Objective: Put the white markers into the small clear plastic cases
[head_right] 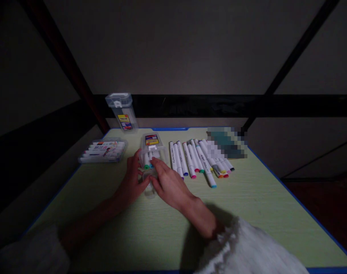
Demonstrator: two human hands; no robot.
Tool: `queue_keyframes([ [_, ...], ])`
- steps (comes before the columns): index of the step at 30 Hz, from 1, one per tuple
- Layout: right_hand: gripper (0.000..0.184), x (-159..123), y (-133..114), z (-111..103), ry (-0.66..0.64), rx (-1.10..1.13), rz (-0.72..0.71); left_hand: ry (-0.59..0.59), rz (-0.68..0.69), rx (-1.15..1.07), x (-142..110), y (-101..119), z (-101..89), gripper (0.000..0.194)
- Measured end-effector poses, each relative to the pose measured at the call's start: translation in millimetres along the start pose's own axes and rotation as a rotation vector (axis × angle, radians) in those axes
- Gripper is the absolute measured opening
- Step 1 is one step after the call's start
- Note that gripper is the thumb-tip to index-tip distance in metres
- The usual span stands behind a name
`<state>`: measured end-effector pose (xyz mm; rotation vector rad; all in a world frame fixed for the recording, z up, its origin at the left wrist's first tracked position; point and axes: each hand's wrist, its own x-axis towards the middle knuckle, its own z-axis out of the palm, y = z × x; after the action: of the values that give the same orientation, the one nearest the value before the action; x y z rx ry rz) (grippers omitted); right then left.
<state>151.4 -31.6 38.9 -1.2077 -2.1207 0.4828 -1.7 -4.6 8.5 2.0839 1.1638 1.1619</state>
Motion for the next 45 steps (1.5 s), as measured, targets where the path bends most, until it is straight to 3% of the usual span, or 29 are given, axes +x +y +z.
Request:
queue_keyframes([
  [45,0.041,0.2,0.0,-2.4,0.010,0.003,-0.039,-0.006,-0.015,0.028,-0.2,1.7,-0.7,0.084],
])
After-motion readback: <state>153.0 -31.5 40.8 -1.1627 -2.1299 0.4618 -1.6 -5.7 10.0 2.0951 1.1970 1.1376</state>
